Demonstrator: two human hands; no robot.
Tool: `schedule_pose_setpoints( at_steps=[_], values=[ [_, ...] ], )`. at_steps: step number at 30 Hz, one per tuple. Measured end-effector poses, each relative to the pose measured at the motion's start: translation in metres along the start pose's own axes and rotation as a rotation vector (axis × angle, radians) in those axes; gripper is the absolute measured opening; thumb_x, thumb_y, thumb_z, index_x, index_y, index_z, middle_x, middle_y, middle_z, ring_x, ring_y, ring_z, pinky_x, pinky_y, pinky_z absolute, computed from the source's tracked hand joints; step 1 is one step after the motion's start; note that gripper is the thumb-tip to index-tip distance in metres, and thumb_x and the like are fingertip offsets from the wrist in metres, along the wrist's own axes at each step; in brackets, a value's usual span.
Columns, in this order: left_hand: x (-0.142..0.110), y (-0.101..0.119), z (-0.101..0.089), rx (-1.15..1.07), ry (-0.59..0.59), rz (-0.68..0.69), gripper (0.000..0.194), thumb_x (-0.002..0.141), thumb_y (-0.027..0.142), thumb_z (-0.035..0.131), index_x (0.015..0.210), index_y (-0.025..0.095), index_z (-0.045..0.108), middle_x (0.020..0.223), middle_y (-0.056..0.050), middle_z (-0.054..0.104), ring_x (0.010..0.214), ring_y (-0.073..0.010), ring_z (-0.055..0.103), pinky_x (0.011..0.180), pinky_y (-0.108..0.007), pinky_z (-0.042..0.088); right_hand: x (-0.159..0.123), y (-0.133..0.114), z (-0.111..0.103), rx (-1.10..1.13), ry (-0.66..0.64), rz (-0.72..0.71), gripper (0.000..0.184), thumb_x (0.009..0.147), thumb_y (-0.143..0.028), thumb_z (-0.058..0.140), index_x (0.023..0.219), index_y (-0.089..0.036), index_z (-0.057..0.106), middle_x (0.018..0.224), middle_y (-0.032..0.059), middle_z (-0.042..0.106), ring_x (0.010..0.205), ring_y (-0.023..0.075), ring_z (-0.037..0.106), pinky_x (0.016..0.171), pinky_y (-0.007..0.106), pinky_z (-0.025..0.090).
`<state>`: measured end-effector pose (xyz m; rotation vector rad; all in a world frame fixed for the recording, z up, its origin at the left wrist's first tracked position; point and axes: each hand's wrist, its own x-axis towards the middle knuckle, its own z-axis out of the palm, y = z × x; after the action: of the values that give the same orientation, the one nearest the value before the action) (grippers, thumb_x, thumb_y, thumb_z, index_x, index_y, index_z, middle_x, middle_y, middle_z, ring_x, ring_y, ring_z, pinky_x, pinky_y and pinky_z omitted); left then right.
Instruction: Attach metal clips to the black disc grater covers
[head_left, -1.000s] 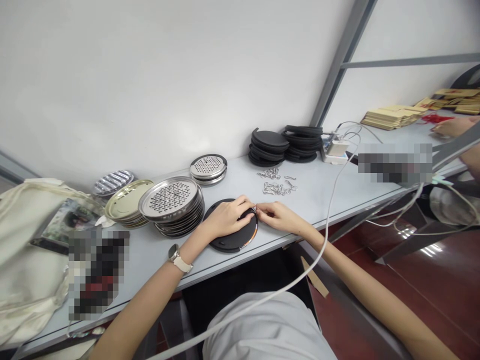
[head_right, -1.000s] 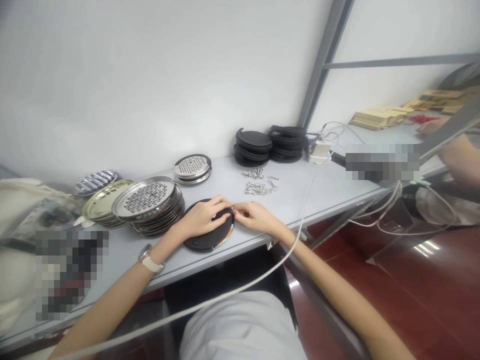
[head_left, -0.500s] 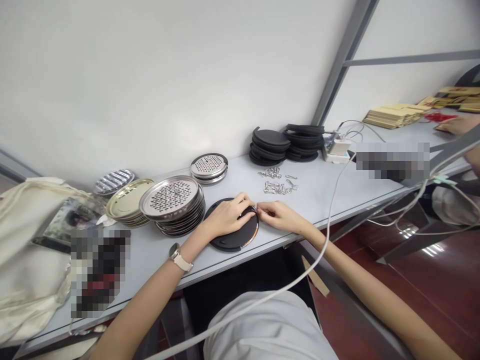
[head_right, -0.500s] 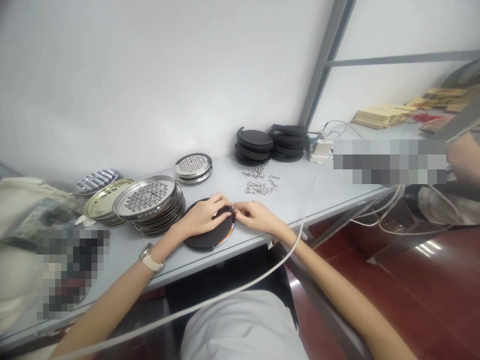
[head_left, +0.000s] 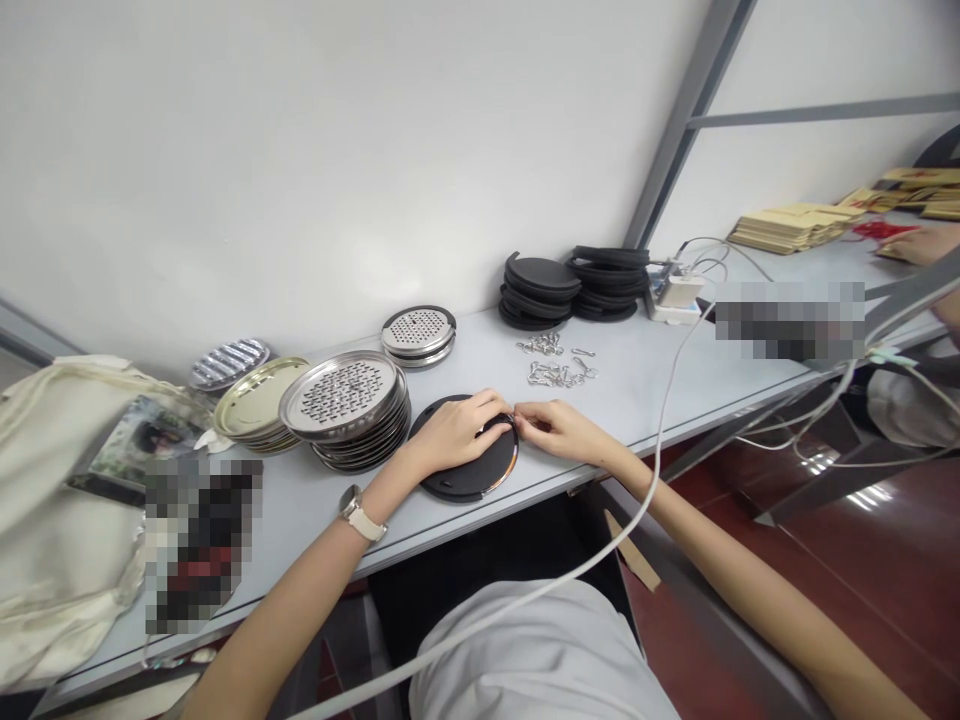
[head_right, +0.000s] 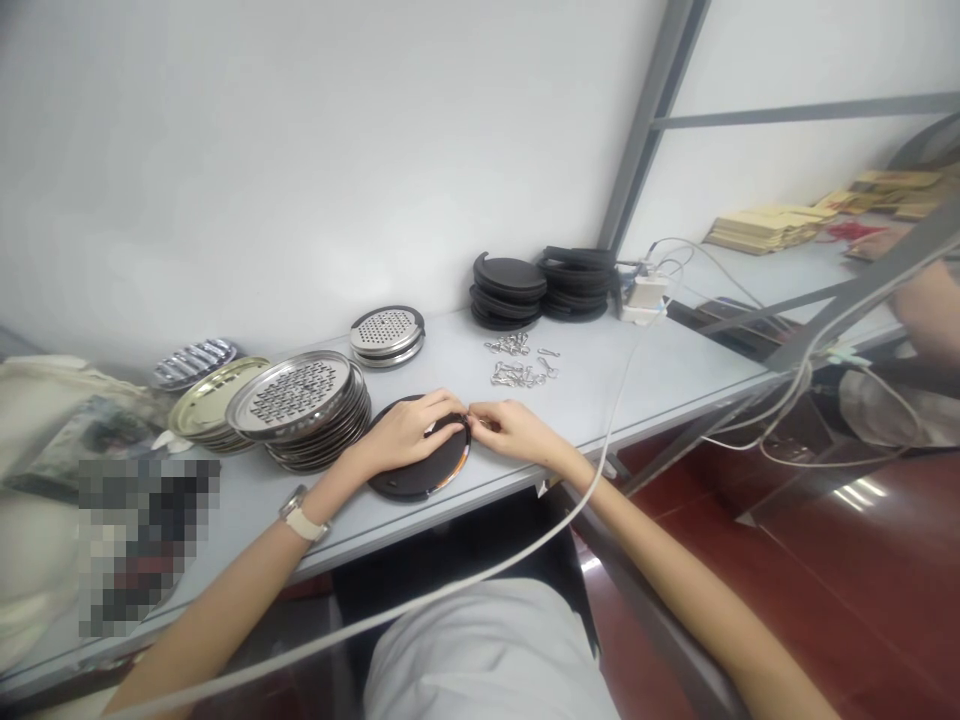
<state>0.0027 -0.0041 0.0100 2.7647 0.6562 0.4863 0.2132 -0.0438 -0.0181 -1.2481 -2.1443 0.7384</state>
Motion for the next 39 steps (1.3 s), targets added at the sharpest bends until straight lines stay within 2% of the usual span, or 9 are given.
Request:
schedule_pose_setpoints(
  at_steps=[10, 16, 32, 39],
  values=[
    [0.0004, 0.0011, -0.0010, -0.020, 0.007, -0.002, 0.023, 0.095, 0.027, 0.044, 0.115, 0.019, 0.052, 0.110, -0.007, 0.060, 0.097, -0.0191, 0.061, 0.083, -0.031, 0.050, 0.0002, -0.0007, 0.0009, 0.004, 0.007, -0.016, 0.030, 0.091, -0.036, 0.041, 0.067, -0.018, 0.046, 0.058, -0.0047, 0.038, 0.052, 0.0093, 0.034, 0.052, 0.023, 0.027],
    [0.0013, -0.0011, -0.0008, -0.158, 0.048, 0.003, 0.018, 0.093, 0.025, 0.049, 0.109, 0.021, 0.056, 0.108, -0.003, 0.064, 0.099, -0.0171, 0.061, 0.088, -0.030, 0.048, 0.0002, 0.0014, 0.0008, -0.022, 0.010, -0.029, 0.029, 0.091, -0.034, 0.041, 0.067, -0.018, 0.044, 0.058, -0.0047, 0.039, 0.053, 0.0094, 0.037, 0.053, 0.023, 0.028],
    [0.0030, -0.0018, -0.0021, -0.272, 0.064, -0.070, 0.021, 0.090, 0.027, 0.054, 0.109, 0.021, 0.059, 0.109, -0.002, 0.067, 0.102, -0.0171, 0.061, 0.092, -0.030, 0.046, 0.0005, 0.0036, 0.0010, -0.006, -0.005, -0.026, 0.029, 0.093, -0.034, 0.040, 0.070, -0.018, 0.048, 0.059, -0.0044, 0.041, 0.053, 0.0096, 0.037, 0.053, 0.023, 0.029],
    [0.0022, -0.0023, -0.0008, -0.255, 0.065, -0.073, 0.020, 0.089, 0.027, 0.055, 0.108, 0.020, 0.059, 0.108, -0.003, 0.066, 0.100, -0.0178, 0.061, 0.089, -0.030, 0.045, 0.0005, 0.0040, 0.0013, -0.015, -0.001, -0.040, 0.027, 0.092, -0.031, 0.041, 0.069, -0.018, 0.046, 0.058, -0.0049, 0.039, 0.053, 0.0092, 0.037, 0.053, 0.023, 0.028]
  ],
)
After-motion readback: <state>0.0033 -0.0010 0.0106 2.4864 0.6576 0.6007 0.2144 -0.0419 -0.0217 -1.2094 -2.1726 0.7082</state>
